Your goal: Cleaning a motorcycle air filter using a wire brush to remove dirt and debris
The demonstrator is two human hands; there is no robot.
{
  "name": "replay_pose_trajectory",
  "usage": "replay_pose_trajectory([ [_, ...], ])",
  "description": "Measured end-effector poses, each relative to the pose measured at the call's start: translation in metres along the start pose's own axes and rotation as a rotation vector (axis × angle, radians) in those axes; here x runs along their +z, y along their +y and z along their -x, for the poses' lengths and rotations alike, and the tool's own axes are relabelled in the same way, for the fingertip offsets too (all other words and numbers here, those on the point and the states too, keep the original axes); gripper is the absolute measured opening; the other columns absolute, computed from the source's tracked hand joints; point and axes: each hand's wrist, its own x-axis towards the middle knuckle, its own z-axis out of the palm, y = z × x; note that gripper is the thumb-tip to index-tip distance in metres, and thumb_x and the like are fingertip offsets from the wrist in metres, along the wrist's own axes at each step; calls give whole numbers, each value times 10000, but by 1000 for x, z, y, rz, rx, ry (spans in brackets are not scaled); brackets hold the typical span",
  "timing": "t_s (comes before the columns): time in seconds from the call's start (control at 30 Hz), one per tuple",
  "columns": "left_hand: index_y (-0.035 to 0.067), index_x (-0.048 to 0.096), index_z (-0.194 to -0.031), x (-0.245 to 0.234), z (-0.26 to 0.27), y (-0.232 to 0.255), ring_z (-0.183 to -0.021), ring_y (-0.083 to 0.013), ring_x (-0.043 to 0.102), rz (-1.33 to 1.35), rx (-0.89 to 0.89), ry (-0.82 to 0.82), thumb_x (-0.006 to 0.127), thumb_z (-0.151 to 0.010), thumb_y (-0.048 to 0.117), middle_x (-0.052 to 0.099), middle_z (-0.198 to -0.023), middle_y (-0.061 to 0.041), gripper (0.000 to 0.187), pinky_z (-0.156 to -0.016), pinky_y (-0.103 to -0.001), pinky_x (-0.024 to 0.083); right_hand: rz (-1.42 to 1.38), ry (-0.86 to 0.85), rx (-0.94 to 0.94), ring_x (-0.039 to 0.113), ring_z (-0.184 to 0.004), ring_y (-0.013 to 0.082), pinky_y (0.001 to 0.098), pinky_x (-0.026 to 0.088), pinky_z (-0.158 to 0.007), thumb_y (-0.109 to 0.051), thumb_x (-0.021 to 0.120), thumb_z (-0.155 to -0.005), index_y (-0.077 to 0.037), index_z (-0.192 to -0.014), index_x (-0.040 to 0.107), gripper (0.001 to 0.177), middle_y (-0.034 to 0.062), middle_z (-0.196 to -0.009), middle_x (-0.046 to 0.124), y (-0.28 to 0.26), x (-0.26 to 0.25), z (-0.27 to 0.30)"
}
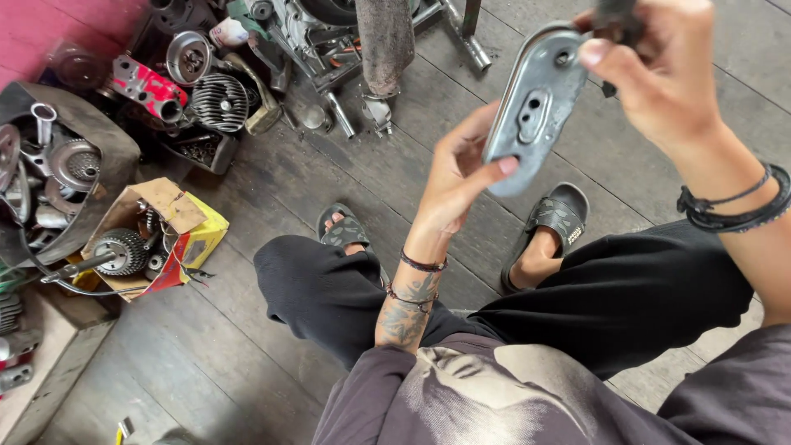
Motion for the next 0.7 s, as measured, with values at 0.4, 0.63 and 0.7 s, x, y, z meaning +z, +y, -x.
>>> replay_pose_trajectory([
  [0.4, 165, 291, -1586, -22, 21, 27, -867, -258, 725, 146, -68, 6, 588, -965, 689, 682, -1179, -226, 865, -784, -405, 661, 346, -153, -139, 363, -718, 248, 404, 260, -781, -289, 424, -1276, 60, -829, 451, 568, 130, -759, 399, -35, 15, -3],
  [0.63, 126, 320, -1637, -9, 31, 8, -1642, -262, 304, -342, 98, 164, 349, -1132, 584, 358, -1706, -104, 683, -1394, -474, 248, 611, -81, -210, 506, -750, 241, 414, 389, -804, -413, 931, -1149, 46, -961, 716, 540, 99, -791, 573, -34, 14, 25],
  [0.7, 124, 318, -1642, -6, 34, 3, -1644, -232, 307, -335, 126, 181, 361, -1153, 527, 362, -1707, -84, 635, -1402, -440, 254, 547, -68, -189, 502, -745, 226, 390, 384, -711, -309, 932, -1198, 99, -1021, 718, 493, 147, -855, 605, -35, 17, 25],
])
